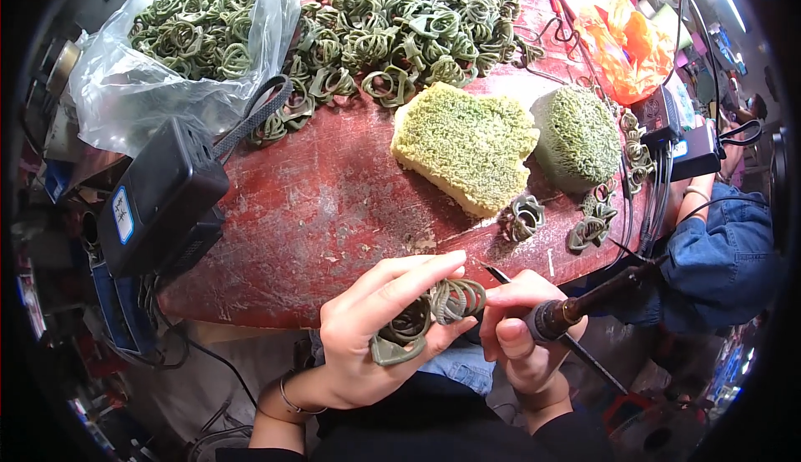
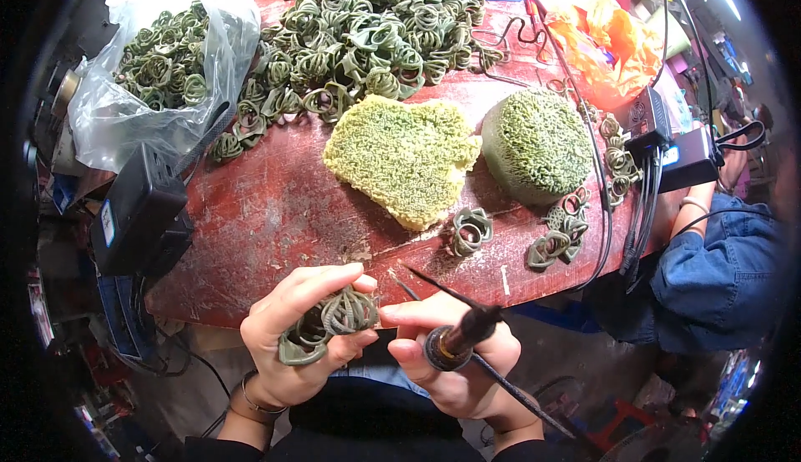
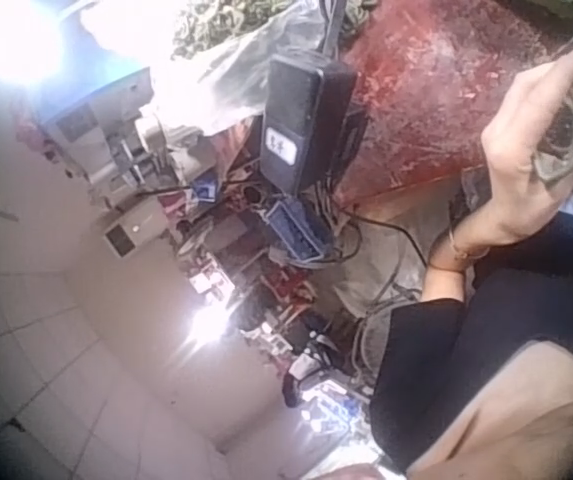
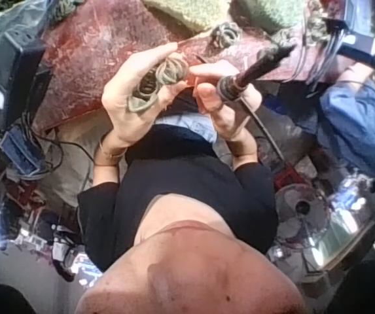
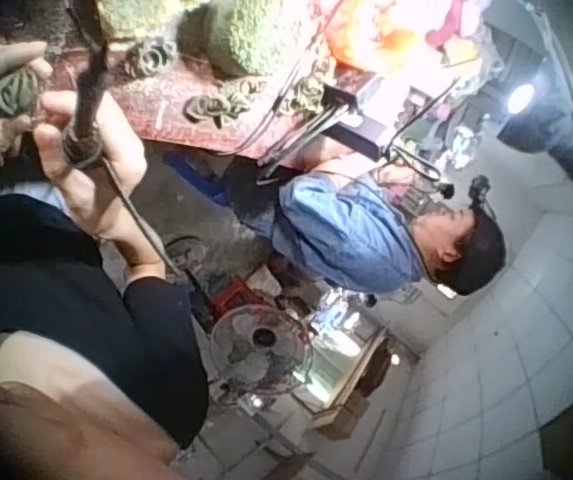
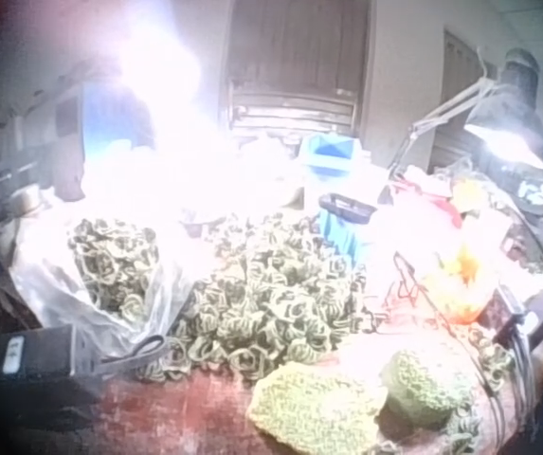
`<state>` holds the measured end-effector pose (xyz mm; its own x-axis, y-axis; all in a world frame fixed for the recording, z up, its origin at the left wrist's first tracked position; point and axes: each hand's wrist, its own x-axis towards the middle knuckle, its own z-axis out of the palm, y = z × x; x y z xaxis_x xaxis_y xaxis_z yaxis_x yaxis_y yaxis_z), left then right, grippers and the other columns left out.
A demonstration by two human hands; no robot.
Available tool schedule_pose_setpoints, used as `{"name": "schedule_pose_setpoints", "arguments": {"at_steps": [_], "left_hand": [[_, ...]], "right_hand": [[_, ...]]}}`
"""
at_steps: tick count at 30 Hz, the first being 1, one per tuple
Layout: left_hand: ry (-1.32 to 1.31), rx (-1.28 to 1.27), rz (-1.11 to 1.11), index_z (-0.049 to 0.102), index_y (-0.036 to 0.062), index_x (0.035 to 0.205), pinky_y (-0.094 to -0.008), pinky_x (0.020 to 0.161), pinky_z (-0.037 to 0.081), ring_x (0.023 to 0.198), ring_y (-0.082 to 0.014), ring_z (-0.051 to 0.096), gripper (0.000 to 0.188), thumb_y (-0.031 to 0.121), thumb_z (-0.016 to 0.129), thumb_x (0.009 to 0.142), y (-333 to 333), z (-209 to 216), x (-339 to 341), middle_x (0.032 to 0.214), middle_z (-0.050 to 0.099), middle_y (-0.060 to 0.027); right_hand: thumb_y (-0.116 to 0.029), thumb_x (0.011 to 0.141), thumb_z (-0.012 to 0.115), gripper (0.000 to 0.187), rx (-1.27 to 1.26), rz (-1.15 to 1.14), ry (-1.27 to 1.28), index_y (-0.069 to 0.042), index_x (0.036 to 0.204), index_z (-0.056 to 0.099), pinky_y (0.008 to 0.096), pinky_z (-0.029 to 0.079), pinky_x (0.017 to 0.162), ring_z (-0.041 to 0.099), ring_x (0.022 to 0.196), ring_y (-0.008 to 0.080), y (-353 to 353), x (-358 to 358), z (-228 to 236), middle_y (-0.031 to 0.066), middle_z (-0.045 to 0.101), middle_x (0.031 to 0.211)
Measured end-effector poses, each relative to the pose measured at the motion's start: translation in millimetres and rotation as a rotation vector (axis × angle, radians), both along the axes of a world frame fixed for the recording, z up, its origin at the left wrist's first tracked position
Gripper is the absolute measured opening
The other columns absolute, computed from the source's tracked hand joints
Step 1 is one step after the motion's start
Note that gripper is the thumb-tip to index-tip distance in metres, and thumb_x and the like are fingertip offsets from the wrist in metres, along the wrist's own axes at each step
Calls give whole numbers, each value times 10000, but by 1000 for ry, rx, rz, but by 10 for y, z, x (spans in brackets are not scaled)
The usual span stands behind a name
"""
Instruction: Using a heated tool to bond or shape small green decorative plastic rings at a workbench.
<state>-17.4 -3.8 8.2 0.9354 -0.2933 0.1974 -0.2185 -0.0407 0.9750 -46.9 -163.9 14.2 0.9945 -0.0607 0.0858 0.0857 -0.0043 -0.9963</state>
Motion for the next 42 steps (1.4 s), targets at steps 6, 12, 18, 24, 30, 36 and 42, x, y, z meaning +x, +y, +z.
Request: {"name": "schedule_pose_setpoints", "arguments": {"at_steps": [6,12,18,24,30,36,42], "left_hand": [[96,-28,-16,543,-44,1116,-215,574,482,664,-110,593,427,81,706,741,4,40,-17,933,610,-122],[222,-49,-6,564,-46,1086,-205,527,457,610,-84,576,436,136,735,729,-18,72,-27,840,621,-86],[304,-79,3,574,-45,1074,-212,549,459,620,-89,578,427,157,733,733,4,79,-43,830,620,-92],[38,-33,-33,579,-44,1067,-276,693,491,795,-184,624,435,159,737,716,-1,16,16,876,635,-141],[-88,93,-23,609,6,1049,-323,764,500,884,-253,624,422,97,761,665,-16,113,11,953,624,-164],[-181,202,-20,617,14,1040,-323,762,508,883,-271,630,436,33,766,631,-24,125,-17,982,616,-189],[-102,157,-17,497,-47,1174,-308,763,502,872,-223,631,563,91,752,691,-8,71,-31,1000,622,-192]], "right_hand": [[-171,807,644,250,15,62,73,25,951,583,235,405,512,529,572,122,-63,-9,8,89,569,724],[-37,791,652,216,29,148,102,43,982,593,268,485,644,615,761,168,-98,0,39,120,620,880],[-36,784,658,195,11,162,108,44,950,594,268,484,646,616,757,172,-56,11,53,128,619,863],[-27,785,651,187,43,146,128,17,958,594,267,445,577,583,667,158,-69,-23,43,115,607,804],[-56,810,633,153,164,121,106,2,946,590,260,418,581,557,656,143,-59,-26,67,94,595,763],[-91,823,630,171,177,103,123,8,955,587,254,415,589,556,663,138,-76,-54,55,88,599,768],[-103,813,642,158,202,67,160,1,927,607,257,414,574,553,649,137,-48,-59,68,87,600,763]]}}
